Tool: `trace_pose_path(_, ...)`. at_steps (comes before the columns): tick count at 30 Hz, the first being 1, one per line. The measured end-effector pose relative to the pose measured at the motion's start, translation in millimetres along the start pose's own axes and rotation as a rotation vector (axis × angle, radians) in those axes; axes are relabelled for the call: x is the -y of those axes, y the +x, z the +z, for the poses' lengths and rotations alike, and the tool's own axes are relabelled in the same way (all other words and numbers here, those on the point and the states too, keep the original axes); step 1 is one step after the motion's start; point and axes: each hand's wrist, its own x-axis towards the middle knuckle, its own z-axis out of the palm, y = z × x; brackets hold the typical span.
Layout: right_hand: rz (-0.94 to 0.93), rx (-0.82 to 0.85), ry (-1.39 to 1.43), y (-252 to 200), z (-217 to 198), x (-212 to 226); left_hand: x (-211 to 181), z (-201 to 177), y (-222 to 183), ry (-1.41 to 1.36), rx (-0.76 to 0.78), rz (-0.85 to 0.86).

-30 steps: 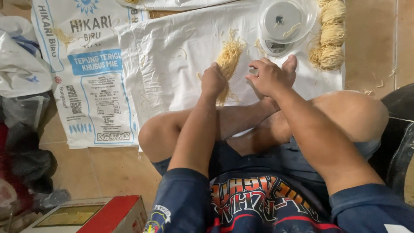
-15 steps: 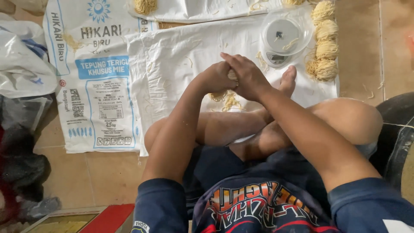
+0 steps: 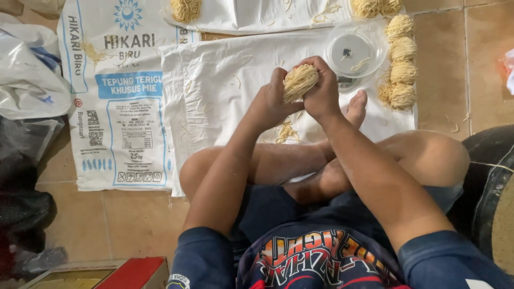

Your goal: The person portions noodles into small bundles by hand, weighing some on a small digital scale and arranging the bundles on white cloths spread across the floor.

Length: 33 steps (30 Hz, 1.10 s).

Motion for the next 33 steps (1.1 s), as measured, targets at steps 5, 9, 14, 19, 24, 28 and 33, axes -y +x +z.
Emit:
trace_pose_path(5, 0.028, 0.211, 0.320, -6.5, -3.6, 47.0, 9.0, 25.0, 7.0, -0.254, -0.216, 0.106)
trace_pose_path(9, 0.067, 0.286, 0.480, -3.8, -1.9, 15.5, 48.1, 51.5, 27.0, -0.137, -0.366, 0.326)
trace_pose_path(14, 0.065, 0.175, -0.130, -11.1, -9.5, -25.4, 37.7, 37.6, 16.7, 0.225, -0.539, 0.432)
trace_pose_path(19, 0.318, 0.240, 0.052, 0.0, -21.8, -28.4, 23.6, 34.6, 12.3, -0.067, -0.286, 0.237)
trace_pose_path(24, 0.421, 0.368, 0.270, 2.3, -44.4, -22.9, 27.8, 37.9, 19.0, -0.021, -0.134, -0.023)
trace_pose_path(28, 0.075, 0.442, -0.300, -9.2, -50.1, 33.8, 72.9, 49.4, 35.3, 0.149, -0.107, -0.109)
trace_pose_path(33, -0.567, 0.460, -0.772, -19.1, -16.7, 2.4, 40.4, 49.4, 28.4, 0.278, 0.063, -0.102)
